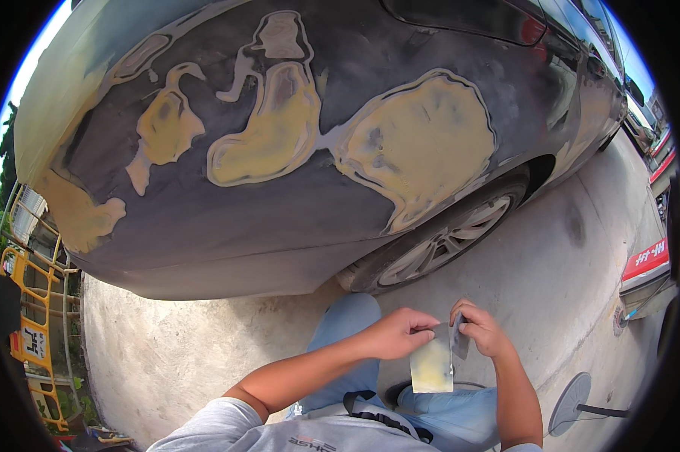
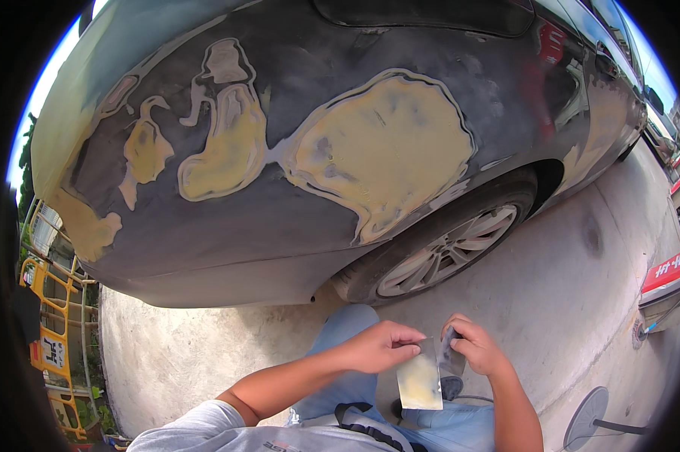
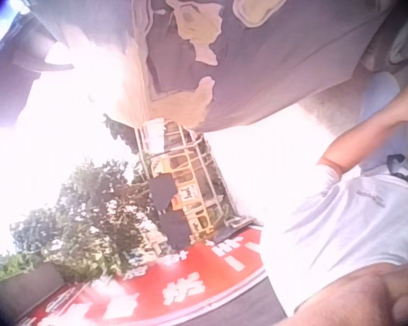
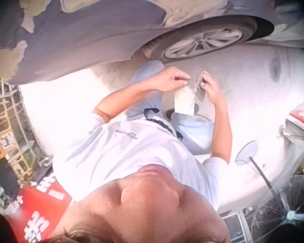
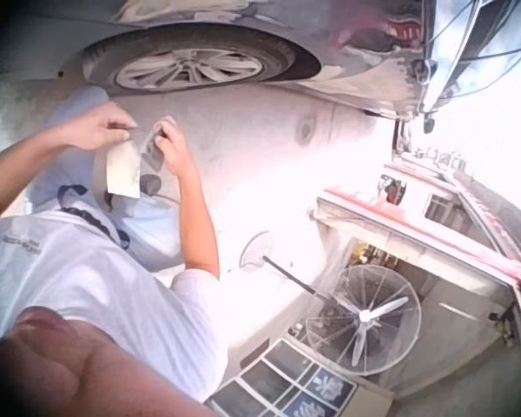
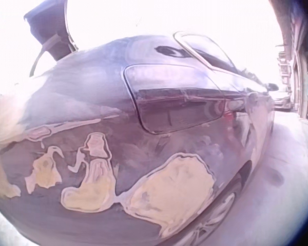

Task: The person applies beige body filler to a black car's side panel and wheel arch using a spreader, smoothing the material over several areas. The person then walks into a workshop, opens a paint can, and handles a small plastic bag containing a yellow object.

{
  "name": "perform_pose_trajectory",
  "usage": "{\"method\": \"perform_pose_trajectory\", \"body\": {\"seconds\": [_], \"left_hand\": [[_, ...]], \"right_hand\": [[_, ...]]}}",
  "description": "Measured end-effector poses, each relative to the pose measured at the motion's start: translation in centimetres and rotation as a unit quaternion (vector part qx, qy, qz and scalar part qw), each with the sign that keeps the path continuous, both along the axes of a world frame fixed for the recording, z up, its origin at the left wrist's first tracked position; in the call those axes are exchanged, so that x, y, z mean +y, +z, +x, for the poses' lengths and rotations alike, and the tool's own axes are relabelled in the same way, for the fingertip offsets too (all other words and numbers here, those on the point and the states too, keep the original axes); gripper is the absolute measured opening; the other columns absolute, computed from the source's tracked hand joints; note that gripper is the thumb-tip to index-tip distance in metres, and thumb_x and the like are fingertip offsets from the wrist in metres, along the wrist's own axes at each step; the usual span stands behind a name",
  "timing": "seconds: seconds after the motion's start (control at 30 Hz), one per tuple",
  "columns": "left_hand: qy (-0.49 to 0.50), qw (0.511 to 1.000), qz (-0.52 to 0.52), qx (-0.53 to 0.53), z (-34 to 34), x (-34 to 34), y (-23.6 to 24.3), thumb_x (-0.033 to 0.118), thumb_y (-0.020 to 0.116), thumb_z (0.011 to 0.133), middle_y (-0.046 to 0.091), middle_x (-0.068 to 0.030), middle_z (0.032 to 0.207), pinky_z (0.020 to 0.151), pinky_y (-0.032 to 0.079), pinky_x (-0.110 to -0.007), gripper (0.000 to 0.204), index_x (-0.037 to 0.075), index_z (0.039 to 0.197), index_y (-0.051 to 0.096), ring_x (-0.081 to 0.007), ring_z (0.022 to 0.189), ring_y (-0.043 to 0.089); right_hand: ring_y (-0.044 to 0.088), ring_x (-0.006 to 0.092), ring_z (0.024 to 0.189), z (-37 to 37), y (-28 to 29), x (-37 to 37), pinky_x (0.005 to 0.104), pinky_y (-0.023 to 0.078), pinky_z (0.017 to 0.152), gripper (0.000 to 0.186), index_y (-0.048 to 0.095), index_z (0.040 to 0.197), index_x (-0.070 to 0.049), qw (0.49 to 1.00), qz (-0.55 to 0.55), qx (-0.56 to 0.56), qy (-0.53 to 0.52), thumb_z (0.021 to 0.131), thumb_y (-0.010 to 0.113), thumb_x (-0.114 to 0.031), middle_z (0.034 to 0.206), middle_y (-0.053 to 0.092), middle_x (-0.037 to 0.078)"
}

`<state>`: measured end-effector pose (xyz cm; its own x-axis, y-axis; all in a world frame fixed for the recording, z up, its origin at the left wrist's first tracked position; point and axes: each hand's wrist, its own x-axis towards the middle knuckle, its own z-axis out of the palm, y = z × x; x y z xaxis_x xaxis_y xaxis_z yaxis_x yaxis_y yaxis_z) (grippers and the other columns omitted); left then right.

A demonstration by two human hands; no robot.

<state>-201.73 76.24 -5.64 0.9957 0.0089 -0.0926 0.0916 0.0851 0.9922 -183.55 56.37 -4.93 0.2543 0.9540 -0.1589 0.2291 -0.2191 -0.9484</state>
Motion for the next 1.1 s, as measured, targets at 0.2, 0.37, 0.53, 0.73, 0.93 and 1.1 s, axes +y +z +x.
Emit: {"method": "perform_pose_trajectory", "body": {"seconds": [0.2, 0.37, 0.53, 0.73, 0.93, 1.1], "left_hand": [[0.219, 0.972, -0.089, -0.016, -1.1, 0.9, 1.1, 0.008, 0.061, 0.104, 0.066, 0.0038, 0.096, 0.070, 0.045, -0.020, 0.023, -0.003, 0.125, 0.064, -0.0002, 0.082, 0.054], [0.310, 0.947, -0.051, -0.066, -0.4, -0.1, 1.3, 0.004, 0.061, 0.104, 0.068, 0.0035, 0.097, 0.068, 0.043, -0.019, 0.024, -0.003, 0.126, 0.067, -0.0013, 0.079, 0.054], [0.286, 0.956, 0.027, -0.061, -0.5, -0.5, 2.3, 0.006, 0.064, 0.102, 0.067, 0.0014, 0.091, 0.066, 0.042, -0.019, 0.022, -0.001, 0.122, 0.071, -0.0018, 0.075, 0.053], [0.172, 0.964, 0.172, -0.107, -0.3, -0.5, 3.1, 0.004, 0.064, 0.098, 0.072, -0.0142, 0.091, 0.066, 0.050, -0.029, 0.029, -0.002, 0.125, 0.070, -0.0154, 0.071, 0.062], [0.112, 0.954, 0.276, 0.043, 0.1, 0.3, 0.7, 0.004, 0.061, 0.100, 0.074, -0.0116, 0.098, 0.069, 0.051, -0.027, 0.021, -0.004, 0.118, 0.069, -0.0129, 0.079, 0.067], [0.286, 0.958, -0.018, -0.033, 0.4, 0.2, -0.8, 0.008, 0.058, 0.106, 0.068, 0.0006, 0.091, 0.066, 0.046, -0.023, 0.025, -0.004, 0.127, 0.060, -0.0030, 0.076, 0.056]], "right_hand": [[0.063, 0.0168, 0.105, 1.3, -1.0, -2.9, 0.0337, 0.049, 0.094, 0.025, 0.066, 0.115, -0.002, 0.914, 0.034, 0.214, -0.344, 0.096, 0.050, -0.005, 0.115, 0.069, 0.006], [0.063, 0.0173, 0.120, -1.6, 1.5, -1.1, 0.0341, 0.048, 0.106, 0.029, 0.062, 0.128, 0.000, 0.851, 0.243, 0.235, -0.401, 0.101, 0.052, -0.001, 0.126, 0.069, 0.009], [0.066, 0.0121, 0.105, -4.0, 1.6, 1.1, 0.0298, 0.051, 0.094, 0.023, 0.061, 0.124, 0.000, 0.839, 0.239, 0.192, -0.450, 0.102, 0.057, 0.000, 0.117, 0.072, 0.007], [0.064, 0.0111, 0.103, -5.6, 1.1, 3.1, 0.0293, 0.050, 0.093, 0.021, 0.061, 0.122, -0.001, 0.852, 0.255, 0.173, -0.424, 0.101, 0.057, 0.000, 0.115, 0.071, 0.006], [0.063, 0.0105, 0.105, -5.9, 2.2, 2.8, 0.0286, 0.050, 0.093, 0.019, 0.060, 0.121, 0.000, 0.858, 0.272, 0.178, -0.399, 0.103, 0.057, -0.003, 0.117, 0.069, 0.006], [0.064, 0.0172, 0.117, -4.4, 1.1, 1.2, 0.0332, 0.049, 0.103, 0.029, 0.060, 0.129, 0.000, 0.830, 0.214, 0.224, -0.463, 0.102, 0.051, 0.000, 0.127, 0.069, 0.009]]}}
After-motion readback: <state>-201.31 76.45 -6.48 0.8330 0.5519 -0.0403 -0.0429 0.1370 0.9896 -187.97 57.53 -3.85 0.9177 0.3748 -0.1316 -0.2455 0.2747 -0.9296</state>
